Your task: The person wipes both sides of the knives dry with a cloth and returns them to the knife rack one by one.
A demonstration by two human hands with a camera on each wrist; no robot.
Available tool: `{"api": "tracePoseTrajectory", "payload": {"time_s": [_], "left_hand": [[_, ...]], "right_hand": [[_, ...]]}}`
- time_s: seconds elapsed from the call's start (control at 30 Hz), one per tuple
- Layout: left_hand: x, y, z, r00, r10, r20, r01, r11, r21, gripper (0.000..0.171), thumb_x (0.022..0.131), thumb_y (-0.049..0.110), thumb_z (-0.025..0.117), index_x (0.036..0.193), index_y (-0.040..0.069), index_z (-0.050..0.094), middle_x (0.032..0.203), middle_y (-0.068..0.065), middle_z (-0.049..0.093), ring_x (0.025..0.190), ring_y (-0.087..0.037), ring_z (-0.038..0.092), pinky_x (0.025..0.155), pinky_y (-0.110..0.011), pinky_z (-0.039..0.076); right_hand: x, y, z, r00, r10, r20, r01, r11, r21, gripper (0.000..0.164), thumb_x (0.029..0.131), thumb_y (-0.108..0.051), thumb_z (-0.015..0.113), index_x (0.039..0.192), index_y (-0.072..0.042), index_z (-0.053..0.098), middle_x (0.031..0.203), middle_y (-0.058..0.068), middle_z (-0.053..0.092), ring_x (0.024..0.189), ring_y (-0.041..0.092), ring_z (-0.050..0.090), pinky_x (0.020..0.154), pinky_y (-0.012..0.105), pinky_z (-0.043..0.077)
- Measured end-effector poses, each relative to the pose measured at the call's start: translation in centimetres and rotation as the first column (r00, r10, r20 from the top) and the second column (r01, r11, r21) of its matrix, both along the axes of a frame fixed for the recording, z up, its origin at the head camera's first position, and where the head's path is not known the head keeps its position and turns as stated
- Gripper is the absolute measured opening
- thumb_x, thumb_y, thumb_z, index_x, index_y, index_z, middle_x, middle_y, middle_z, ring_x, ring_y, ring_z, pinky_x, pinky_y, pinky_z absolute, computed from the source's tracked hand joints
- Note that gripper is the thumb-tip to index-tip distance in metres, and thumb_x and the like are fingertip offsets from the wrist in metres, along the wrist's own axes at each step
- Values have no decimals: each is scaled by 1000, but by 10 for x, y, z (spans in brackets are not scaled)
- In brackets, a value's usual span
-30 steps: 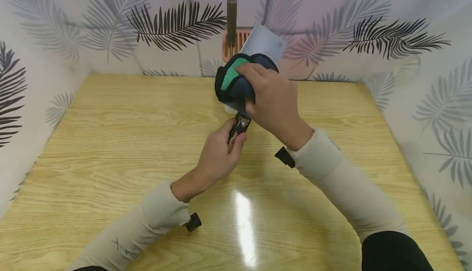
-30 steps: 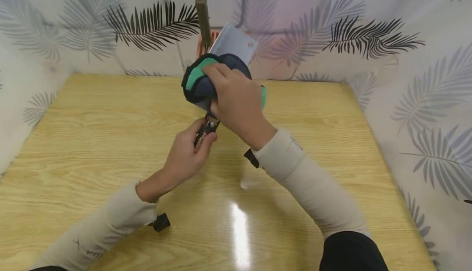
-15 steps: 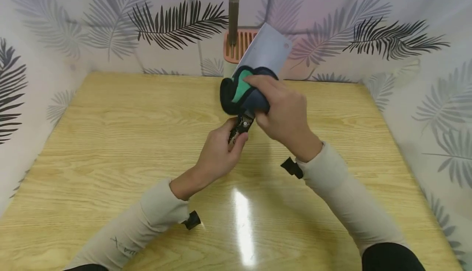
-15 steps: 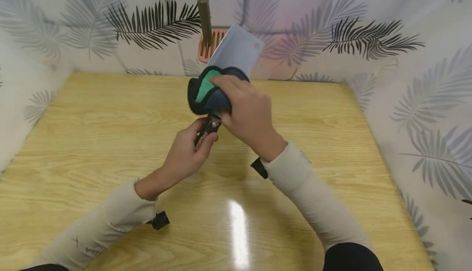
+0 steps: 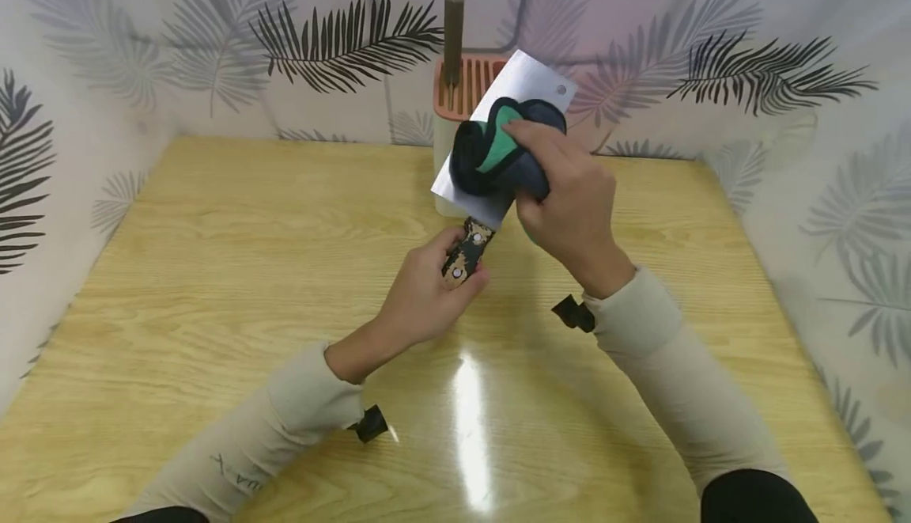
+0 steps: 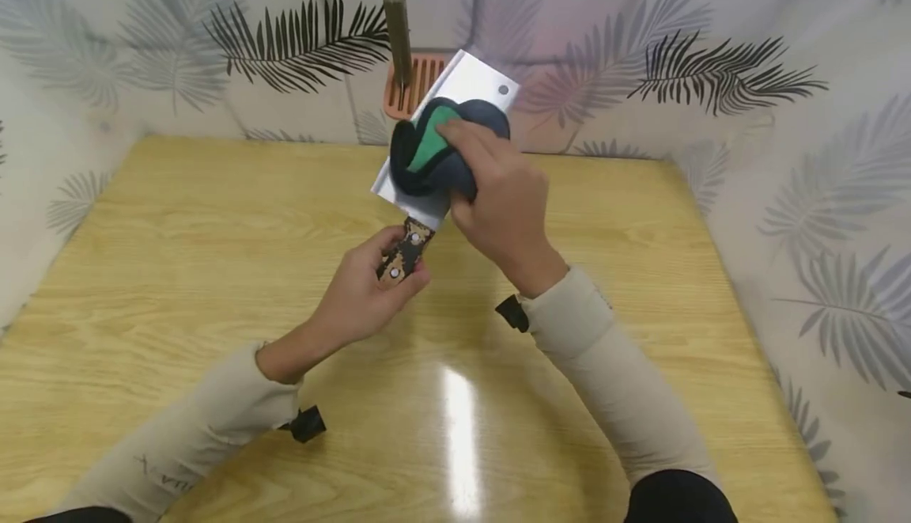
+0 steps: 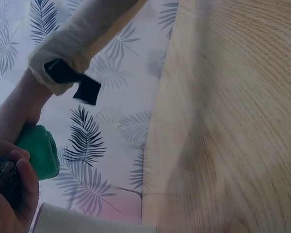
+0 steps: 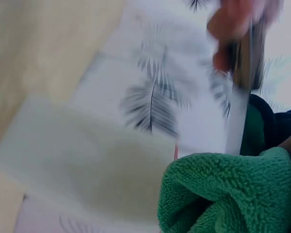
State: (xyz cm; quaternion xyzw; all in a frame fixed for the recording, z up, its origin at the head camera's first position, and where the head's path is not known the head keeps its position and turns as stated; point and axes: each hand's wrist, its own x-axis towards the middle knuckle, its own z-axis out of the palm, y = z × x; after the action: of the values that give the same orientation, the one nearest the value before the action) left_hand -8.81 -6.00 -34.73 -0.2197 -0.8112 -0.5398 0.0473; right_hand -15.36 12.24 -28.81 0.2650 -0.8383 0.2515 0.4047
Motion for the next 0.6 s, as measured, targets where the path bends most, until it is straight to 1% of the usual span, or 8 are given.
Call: {"api": "tracePoseTrajectory", "payload": {"time_s": [0.03, 0.13, 0.2, 0.27, 0.4, 0.5, 0.53, 0.6], "left_hand": [[-1, -1, 0, 1000, 7, 2, -7, 1000, 3, 27, 93, 12, 66, 116, 2, 59, 90, -9, 69, 67, -11, 56, 62, -22, 47], [-3, -5, 1, 999, -2, 42, 0, 1000, 31, 28, 94, 12, 63, 119, 2, 59, 89, -11, 69, 66, -12, 61, 62, -25, 52], [-4, -7, 0, 999, -8, 50, 5, 999, 41, 28, 94, 12, 62, 120, 2, 59, 85, -11, 69, 60, -11, 62, 57, -26, 53], [-4, -7, 0, 999, -15, 33, 13, 999, 45, 27, 95, 12, 60, 120, 2, 59, 79, -11, 67, 54, -12, 60, 52, -26, 52], [-3, -7, 1, 995, 8, -96, -9, 1000, -12, 29, 94, 12, 61, 121, 2, 59, 82, -9, 67, 59, -11, 57, 55, -23, 49], [0, -6, -2, 978, 27, -206, -49, 994, -102, 28, 93, 11, 63, 119, 1, 60, 82, -7, 66, 63, -11, 55, 57, -22, 47], [1, -5, -3, 971, 26, -236, -59, 989, -133, 26, 92, 10, 63, 117, 1, 60, 80, -6, 65, 62, -10, 55, 56, -22, 46], [3, -3, -5, 955, 24, -295, -84, 978, -193, 26, 91, 10, 63, 115, 0, 61, 79, -5, 65, 63, -11, 56, 55, -24, 47]], "right_hand": [[4, -4, -1, 1000, 27, 1, -27, 1000, 13, 48, 79, 2, 54, 122, -12, 70, 119, 9, 74, 108, 29, 72, 76, 48, 60], [15, -12, -6, 996, 87, 10, -87, 995, 52, 49, 78, 4, 53, 121, -10, 71, 119, 9, 73, 105, 29, 73, 78, 47, 61], [20, -16, -7, 995, 95, 1, -95, 992, 84, 47, 79, 4, 54, 121, -10, 70, 120, 9, 73, 104, 30, 73, 78, 47, 62], [22, -17, -6, 996, 91, -17, -88, 990, 114, 45, 81, 3, 55, 122, -10, 70, 120, 9, 73, 103, 31, 73, 75, 47, 62], [15, -11, 6, 997, 22, -67, -13, 991, 133, 48, 79, 3, 55, 123, -11, 69, 121, 9, 72, 104, 32, 73, 62, 48, 60], [3, -1, 18, 995, -80, -65, 87, 991, 104, 51, 76, 1, 56, 124, -12, 68, 122, 8, 72, 107, 32, 72, 63, 51, 58], [-1, 4, 22, 991, -122, -50, 126, 989, 81, 53, 74, 1, 56, 123, -13, 69, 122, 7, 72, 107, 33, 71, 64, 53, 57], [-9, 14, 29, 979, -203, 1, 203, 979, 30, 51, 75, -2, 56, 123, -14, 69, 121, 6, 73, 107, 34, 71, 69, 59, 55]]}}
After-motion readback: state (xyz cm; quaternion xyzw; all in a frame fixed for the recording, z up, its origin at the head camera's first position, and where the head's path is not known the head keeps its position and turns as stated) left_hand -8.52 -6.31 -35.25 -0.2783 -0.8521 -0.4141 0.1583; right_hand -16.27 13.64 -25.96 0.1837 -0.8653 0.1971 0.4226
